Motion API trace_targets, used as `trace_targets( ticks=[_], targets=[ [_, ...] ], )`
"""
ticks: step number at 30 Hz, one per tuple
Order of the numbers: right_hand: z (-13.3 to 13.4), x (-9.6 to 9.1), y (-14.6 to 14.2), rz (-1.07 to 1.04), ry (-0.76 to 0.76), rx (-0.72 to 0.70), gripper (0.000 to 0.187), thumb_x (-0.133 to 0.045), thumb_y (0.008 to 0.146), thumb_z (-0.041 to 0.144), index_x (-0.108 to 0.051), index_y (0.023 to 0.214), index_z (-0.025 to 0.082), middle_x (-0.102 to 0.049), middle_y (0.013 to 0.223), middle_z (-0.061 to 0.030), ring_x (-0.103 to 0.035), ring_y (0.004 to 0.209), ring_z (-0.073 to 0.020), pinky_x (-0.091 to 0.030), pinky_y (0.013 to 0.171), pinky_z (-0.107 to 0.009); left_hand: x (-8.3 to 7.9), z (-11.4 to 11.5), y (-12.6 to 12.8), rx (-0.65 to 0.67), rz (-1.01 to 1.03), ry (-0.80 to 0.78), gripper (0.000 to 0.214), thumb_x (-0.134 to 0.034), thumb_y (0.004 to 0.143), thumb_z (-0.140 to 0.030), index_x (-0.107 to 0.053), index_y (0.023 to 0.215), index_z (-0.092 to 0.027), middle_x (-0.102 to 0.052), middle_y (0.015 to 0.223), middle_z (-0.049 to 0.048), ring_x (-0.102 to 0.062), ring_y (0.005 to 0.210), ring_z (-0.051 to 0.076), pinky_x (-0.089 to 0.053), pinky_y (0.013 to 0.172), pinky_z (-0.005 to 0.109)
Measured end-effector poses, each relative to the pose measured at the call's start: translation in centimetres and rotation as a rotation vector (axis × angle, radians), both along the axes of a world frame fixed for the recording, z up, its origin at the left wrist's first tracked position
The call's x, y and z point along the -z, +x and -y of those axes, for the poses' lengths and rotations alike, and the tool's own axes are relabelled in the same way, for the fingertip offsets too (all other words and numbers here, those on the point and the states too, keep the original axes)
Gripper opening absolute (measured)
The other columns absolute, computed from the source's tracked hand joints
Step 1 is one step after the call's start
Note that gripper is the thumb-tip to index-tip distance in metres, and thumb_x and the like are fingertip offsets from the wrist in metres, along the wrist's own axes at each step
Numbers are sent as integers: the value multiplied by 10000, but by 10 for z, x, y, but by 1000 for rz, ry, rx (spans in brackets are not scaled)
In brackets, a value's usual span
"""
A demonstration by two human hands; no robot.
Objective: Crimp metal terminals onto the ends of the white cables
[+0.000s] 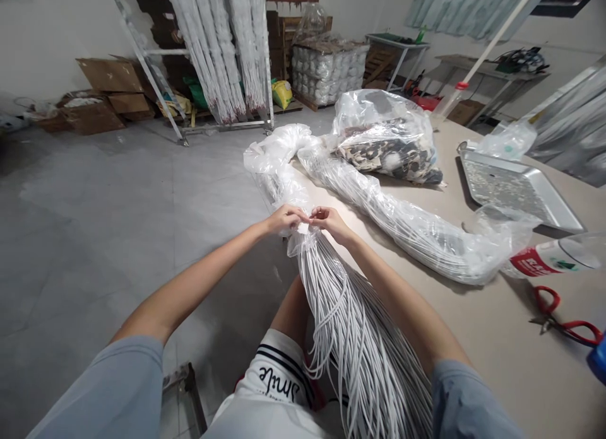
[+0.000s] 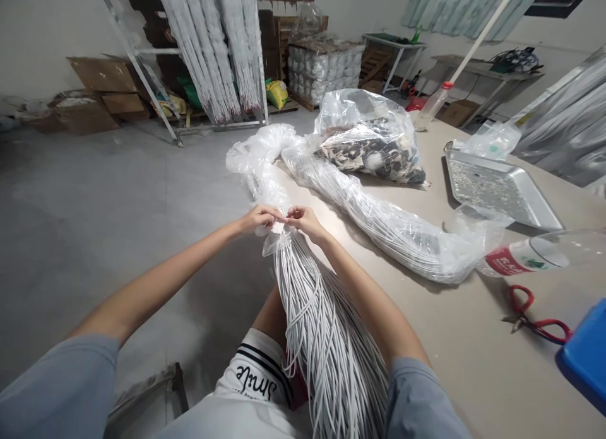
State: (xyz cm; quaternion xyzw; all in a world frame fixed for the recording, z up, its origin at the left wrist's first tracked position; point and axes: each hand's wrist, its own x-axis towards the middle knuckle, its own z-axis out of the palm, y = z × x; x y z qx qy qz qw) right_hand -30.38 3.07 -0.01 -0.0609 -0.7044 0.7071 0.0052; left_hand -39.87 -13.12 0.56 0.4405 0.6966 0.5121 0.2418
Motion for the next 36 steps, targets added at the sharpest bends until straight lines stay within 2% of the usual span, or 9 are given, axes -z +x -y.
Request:
trace_targets(
  ticks=[5,9,15,20,24,27,29,32,36],
  targets=[
    [0,-1,1,2,1,-9,259,-724,583,263,-549,734,147,-531,597,46,-448,525,-70,-300,501,-207,-10,-6,1,-17,59,-71,252,-570,720,-268,-738,723,-80,-494,401,-19,-415,397,71,-297,429,187],
    [-2,-1,1,-2,16,-16,254,-722,594,257,-554,747,145,-519,597,49,-439,520,-65,-301,494,-201,-11,-10,5,-49,70,-82,201,-635,636,-201,-733,744,-62,-586,483,7,-437,414,72,-310,422,189],
    [-3,4,0,-34,58,-31,234,-692,624,263,-567,778,138,-544,605,37,-448,513,-68,-291,479,-195,-13,-9,7,-63,62,-85,191,-591,595,-110,-727,724,-75,-587,485,-5,-452,423,69,-332,440,184],
    [-1,1,-1,-121,154,-29,222,-680,621,259,-609,792,137,-594,647,9,-514,572,-102,-383,543,-225,-15,-7,4,-139,21,-28,116,-659,580,-150,-717,671,-107,-670,632,28,-561,583,108,-413,540,190],
    [-2,-8,-7,-232,264,75,238,-646,606,174,-641,843,144,-613,695,-7,-556,640,-129,-441,627,-261,-12,3,6,-242,37,25,212,-653,646,-236,-710,787,-89,-679,680,58,-581,593,121,-452,560,217],
    [-8,-10,-7,-298,318,222,242,-521,696,179,-616,918,160,-625,915,-58,-594,787,-157,-475,695,-287,-6,16,15,-354,12,74,306,-531,776,-307,-684,928,-89,-686,804,86,-606,661,127,-472,594,226],
    [-11,-9,-3,-309,371,272,237,-493,718,176,-615,921,159,-614,971,-78,-590,833,-169,-479,728,-307,-2,24,23,-432,-48,87,300,-467,815,-292,-676,909,-99,-677,864,92,-605,723,131,-472,634,228],
    [-13,-4,5,-282,460,164,135,-570,692,180,-657,791,146,-636,839,-75,-588,760,-177,-476,699,-312,1,28,34,-460,-188,23,217,-506,794,-235,-684,825,-116,-663,815,71,-570,693,130,-451,644,233],
    [-8,-2,12,-265,546,-43,98,-583,696,176,-678,712,156,-633,801,-65,-581,689,-160,-457,613,-272,-6,18,43,-334,-403,-165,157,-553,787,-187,-703,758,-148,-644,776,59,-561,697,145,-428,688,255]
  ],
)
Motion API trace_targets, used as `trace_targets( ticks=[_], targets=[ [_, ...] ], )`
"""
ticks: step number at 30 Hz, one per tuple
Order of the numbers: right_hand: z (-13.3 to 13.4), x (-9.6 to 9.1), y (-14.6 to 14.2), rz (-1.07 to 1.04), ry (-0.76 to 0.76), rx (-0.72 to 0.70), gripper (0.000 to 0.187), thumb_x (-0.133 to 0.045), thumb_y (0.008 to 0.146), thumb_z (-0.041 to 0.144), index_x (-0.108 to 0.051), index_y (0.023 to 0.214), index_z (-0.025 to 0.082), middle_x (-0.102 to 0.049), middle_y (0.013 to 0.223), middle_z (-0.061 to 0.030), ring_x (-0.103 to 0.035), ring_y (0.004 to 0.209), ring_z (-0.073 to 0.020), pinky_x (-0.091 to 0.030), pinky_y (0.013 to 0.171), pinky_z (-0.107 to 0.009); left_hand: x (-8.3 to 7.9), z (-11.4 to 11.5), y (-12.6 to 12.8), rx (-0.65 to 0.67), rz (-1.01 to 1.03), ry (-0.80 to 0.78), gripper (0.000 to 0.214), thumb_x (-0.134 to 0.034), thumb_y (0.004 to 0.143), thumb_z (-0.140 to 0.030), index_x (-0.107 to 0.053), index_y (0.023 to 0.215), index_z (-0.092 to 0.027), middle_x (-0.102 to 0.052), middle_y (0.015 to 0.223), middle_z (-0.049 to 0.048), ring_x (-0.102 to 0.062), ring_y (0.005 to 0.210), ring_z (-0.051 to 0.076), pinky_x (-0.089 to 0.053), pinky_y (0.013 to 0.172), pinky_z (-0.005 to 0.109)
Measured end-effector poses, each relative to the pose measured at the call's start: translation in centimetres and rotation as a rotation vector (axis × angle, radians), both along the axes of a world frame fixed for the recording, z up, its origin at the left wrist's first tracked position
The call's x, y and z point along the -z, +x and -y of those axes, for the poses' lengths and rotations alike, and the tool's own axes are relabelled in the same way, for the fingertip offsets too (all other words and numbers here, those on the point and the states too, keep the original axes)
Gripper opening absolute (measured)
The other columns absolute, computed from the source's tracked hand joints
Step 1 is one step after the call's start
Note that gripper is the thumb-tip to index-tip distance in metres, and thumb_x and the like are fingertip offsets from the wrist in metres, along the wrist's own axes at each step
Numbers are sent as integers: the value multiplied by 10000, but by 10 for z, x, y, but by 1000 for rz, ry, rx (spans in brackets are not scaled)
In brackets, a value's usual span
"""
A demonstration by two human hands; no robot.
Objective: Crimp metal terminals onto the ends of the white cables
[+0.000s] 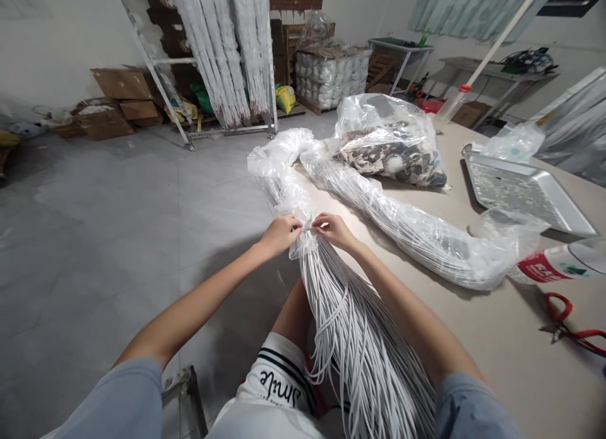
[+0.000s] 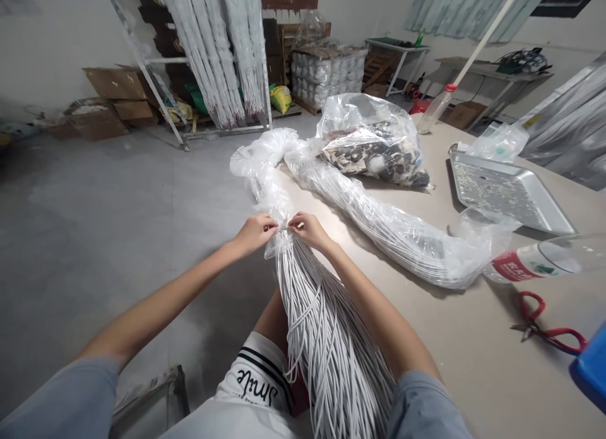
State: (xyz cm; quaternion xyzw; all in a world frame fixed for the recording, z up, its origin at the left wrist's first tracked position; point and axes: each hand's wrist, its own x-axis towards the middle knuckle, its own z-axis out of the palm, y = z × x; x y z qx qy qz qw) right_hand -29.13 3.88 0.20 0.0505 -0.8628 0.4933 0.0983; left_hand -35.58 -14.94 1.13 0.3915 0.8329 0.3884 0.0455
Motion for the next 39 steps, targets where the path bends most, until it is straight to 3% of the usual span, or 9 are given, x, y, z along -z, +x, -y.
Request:
trace_targets(
  ticks=[3,7,12,16,20,27,32,35,39],
  targets=[
    [5,-2,0,-1,78,-16,124,-551,674,107,-664,684,158,-606,772,-56,-544,664,-147,-419,633,-272,-7,-8,5,29,-107,-177,186,-541,819,-211,-694,736,-145,-632,811,87,-577,742,178,-418,691,276],
    [11,0,-4,-17,125,18,106,-535,641,81,-588,614,169,-548,718,-34,-479,658,-145,-360,650,-274,-11,-10,14,13,-220,-336,217,-465,863,-164,-682,881,-156,-625,931,107,-602,813,202,-417,691,289],
    [2,17,-6,-11,35,126,56,-506,663,128,-516,665,184,-511,740,-21,-444,694,-150,-341,644,-271,-11,-13,18,11,-303,-448,266,-404,900,-152,-667,936,-156,-613,982,128,-619,836,219,-426,683,303],
    [-13,33,0,66,-140,204,162,-466,786,259,-425,646,189,-418,604,27,-377,555,-111,-310,518,-239,-12,-16,15,33,-331,-480,278,-390,901,-156,-667,916,-136,-612,981,138,-623,813,223,-424,677,311],
    [-13,42,6,150,-291,146,295,-462,872,401,-432,689,172,-364,565,65,-310,455,-59,-280,443,-199,-11,-18,14,75,-340,-453,248,-415,878,-169,-644,963,-127,-610,1002,134,-615,810,227,-411,663,309],
    [-34,32,14,76,-314,228,354,-420,889,451,-416,657,183,-286,535,77,-255,435,-60,-278,424,-200,-1,-2,20,72,-277,-410,243,-410,848,-215,-651,843,-184,-607,944,80,-589,796,192,-399,671,285],
    [-39,17,18,-78,-144,358,244,-373,853,341,-546,787,181,-450,626,3,-408,533,-126,-373,519,-269,41,45,36,29,-137,-473,213,-449,801,-202,-661,807,-185,-609,988,87,-582,873,210,-398,756,293],
    [-17,8,12,-105,23,256,143,-511,779,272,-616,803,178,-573,788,-47,-525,727,-162,-426,691,-300,83,85,58,-64,23,-565,217,-444,778,-151,-659,748,-155,-627,884,101,-594,801,207,-396,714,286],
    [10,-2,0,-70,234,89,73,-607,712,138,-662,709,186,-629,827,-55,-534,854,-188,-399,791,-299,136,132,114,-195,242,-601,265,-404,800,-113,-663,770,-163,-638,839,71,-596,772,167,-379,679,241]
  ],
)
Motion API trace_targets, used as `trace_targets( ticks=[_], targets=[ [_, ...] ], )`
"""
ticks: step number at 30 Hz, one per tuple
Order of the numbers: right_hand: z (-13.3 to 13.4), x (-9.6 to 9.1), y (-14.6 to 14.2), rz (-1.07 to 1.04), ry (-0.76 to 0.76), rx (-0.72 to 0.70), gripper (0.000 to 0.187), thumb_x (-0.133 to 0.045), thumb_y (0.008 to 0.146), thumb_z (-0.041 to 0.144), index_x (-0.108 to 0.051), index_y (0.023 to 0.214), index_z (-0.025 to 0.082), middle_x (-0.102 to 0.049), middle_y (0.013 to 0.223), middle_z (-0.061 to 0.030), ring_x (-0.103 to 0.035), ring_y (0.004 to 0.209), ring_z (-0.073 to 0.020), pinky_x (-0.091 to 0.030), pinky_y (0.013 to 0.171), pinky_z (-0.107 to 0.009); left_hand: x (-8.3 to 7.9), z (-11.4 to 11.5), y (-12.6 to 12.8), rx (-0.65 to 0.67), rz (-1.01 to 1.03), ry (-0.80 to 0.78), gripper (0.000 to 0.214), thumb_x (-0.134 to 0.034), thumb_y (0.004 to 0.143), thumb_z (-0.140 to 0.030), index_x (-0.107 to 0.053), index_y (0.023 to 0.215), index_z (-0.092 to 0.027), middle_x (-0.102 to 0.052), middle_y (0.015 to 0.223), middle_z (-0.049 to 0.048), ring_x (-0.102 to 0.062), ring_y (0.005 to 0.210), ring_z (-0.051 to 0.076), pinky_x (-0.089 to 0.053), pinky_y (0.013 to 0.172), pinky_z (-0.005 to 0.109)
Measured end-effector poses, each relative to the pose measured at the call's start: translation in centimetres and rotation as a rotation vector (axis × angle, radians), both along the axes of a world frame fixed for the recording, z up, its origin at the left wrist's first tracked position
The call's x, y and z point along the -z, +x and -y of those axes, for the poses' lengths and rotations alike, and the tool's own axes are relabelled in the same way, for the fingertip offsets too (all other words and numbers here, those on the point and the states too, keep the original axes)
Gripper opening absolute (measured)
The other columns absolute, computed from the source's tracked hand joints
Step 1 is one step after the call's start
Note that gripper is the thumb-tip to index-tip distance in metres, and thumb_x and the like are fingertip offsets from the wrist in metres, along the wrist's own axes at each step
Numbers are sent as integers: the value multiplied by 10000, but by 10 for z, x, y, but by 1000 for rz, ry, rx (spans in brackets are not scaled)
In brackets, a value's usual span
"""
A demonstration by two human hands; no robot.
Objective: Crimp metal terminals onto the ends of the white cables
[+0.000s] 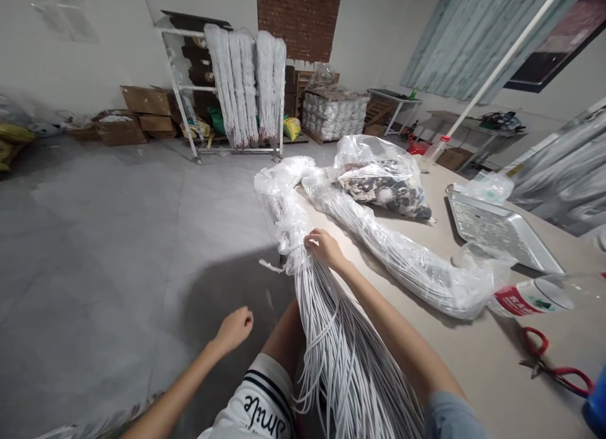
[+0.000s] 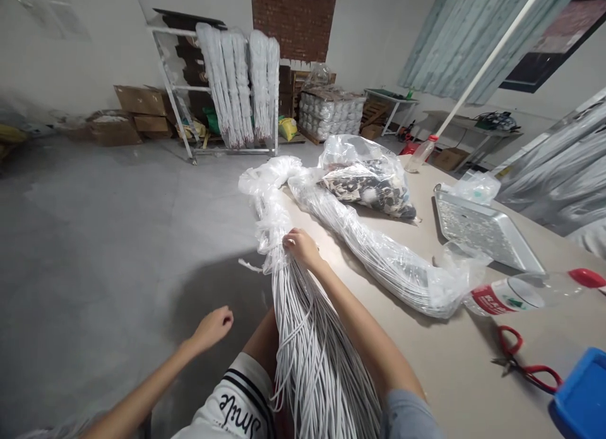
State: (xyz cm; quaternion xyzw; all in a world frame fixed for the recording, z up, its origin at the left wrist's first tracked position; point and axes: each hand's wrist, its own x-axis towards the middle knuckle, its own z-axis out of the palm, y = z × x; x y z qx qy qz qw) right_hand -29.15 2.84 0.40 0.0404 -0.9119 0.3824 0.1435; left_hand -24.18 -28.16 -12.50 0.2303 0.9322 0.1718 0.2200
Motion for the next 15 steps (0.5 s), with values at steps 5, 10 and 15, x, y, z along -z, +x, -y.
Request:
trace_targets(
  ticks=[5,10,15],
  targets=[
    [3,-6,-8,44,168,-48,123,-550,767,101,-646,734,170,-614,822,-61,-518,852,-187,-381,755,-283,40,29,76,-166,133,109,288,-392,761,-53,-663,742,-147,-627,802,46,-593,742,129,-380,656,203],
    [2,-10,-9,89,240,-90,112,-551,773,112,-638,783,181,-612,882,-49,-525,855,-179,-368,738,-274,40,21,83,-217,116,320,269,-400,776,-72,-653,720,-141,-601,771,39,-582,716,133,-398,655,214],
    [7,-9,-11,123,197,-120,124,-523,730,91,-613,753,174,-581,872,-48,-513,838,-171,-371,735,-270,-14,-23,23,-143,-52,572,229,-429,816,-121,-651,781,-164,-584,795,23,-543,709,122,-392,668,220]
  ],
)
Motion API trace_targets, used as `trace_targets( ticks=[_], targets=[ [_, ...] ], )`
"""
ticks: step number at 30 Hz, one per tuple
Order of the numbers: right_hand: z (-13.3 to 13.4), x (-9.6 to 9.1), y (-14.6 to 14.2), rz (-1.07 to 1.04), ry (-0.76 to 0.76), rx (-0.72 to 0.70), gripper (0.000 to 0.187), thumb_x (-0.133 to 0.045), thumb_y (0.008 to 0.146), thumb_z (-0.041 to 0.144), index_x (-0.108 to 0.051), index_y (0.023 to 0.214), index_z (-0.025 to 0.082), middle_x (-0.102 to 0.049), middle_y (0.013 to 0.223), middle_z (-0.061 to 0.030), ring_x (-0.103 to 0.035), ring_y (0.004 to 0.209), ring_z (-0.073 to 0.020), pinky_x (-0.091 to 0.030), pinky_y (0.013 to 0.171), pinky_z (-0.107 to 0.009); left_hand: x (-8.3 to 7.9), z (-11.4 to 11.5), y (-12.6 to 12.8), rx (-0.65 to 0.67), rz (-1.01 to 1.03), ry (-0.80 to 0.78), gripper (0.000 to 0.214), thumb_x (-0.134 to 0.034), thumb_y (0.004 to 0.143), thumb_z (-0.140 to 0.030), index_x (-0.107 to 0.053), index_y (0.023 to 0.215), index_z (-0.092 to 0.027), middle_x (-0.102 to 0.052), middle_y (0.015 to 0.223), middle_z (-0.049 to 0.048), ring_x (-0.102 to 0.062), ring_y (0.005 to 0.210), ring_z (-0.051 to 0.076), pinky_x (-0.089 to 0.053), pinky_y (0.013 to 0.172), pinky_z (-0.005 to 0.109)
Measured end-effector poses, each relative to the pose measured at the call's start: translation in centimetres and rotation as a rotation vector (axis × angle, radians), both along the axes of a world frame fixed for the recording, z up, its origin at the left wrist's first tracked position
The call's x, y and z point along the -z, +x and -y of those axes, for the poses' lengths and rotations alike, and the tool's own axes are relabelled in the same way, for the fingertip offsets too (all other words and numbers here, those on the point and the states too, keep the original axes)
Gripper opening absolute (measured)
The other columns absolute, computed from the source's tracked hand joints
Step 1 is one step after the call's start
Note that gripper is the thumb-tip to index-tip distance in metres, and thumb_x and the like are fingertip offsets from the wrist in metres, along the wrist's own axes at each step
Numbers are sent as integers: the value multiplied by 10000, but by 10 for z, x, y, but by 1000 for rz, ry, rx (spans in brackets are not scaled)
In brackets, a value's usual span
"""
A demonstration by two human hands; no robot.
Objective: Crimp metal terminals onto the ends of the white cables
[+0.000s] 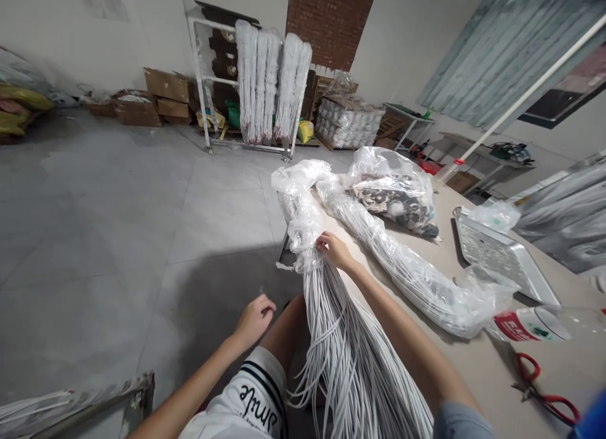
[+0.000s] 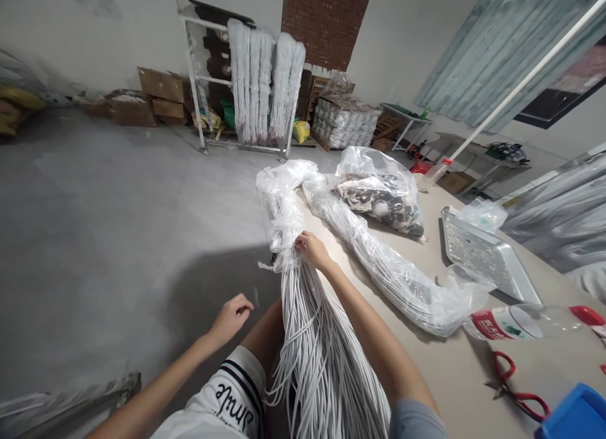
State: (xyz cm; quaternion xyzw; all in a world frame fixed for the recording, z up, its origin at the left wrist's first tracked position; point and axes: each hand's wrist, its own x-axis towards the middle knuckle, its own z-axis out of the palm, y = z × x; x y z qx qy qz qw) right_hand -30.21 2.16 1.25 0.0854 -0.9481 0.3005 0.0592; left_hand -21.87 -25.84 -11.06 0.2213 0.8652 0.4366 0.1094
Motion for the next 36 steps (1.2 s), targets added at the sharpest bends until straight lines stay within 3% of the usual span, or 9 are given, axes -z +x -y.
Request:
trace_targets(
  ticks=[5,9,12,15,21,25,31,36],
  targets=[
    [-9,0,-5,40,-165,0,61,-465,737,169,-519,711,165,-508,738,-7,-470,703,-135,-384,680,-256,-68,-51,-54,25,-194,136,198,-457,844,-153,-654,842,-174,-587,840,20,-530,687,107,-400,684,222],
    [-20,-10,-8,90,-311,7,129,-504,738,295,-497,713,168,-485,664,16,-438,632,-120,-368,616,-247,-98,-80,-81,6,-286,143,235,-433,882,-172,-642,990,-164,-606,939,44,-564,778,128,-424,737,237],
    [-21,-14,-9,126,-412,-4,198,-556,710,359,-508,703,167,-491,634,21,-442,602,-116,-365,587,-243,-111,-101,-100,31,-328,98,252,-473,882,-218,-630,1073,-172,-609,1017,62,-580,894,167,-437,784,260],
    [-17,-12,-9,96,-503,39,228,-573,706,390,-516,709,169,-504,626,20,-459,589,-115,-375,587,-249,-118,-114,-115,90,-349,28,215,-511,861,-248,-663,1002,-192,-624,986,52,-597,861,182,-448,745,272],
    [-10,-7,-14,-4,-619,122,236,-647,648,374,-585,742,166,-586,705,-15,-531,659,-140,-420,645,-277,-123,-122,-125,119,-376,-68,203,-486,853,-238,-662,944,-190,-615,996,66,-599,827,198,-438,736,301],
    [-5,-13,-17,-61,-672,162,258,-636,662,372,-606,810,162,-610,767,-32,-556,697,-145,-438,684,-290,-127,-130,-128,126,-376,-51,184,-513,833,-246,-658,914,-166,-607,999,86,-589,842,209,-419,763,311],
    [0,-44,-12,-36,-669,118,295,-599,720,386,-615,890,145,-556,622,11,-532,592,-120,-444,621,-277,-146,-129,-137,96,-311,121,193,-456,862,-210,-636,842,-142,-622,879,65,-571,804,168,-404,735,274],
    [-1,-91,3,78,-588,18,273,-635,736,365,-663,846,117,-481,524,36,-424,467,-74,-327,446,-206,-185,-113,-138,240,-190,289,235,-458,873,-274,-603,767,-123,-500,552,-30,-474,497,90,-372,539,207]
  ],
)
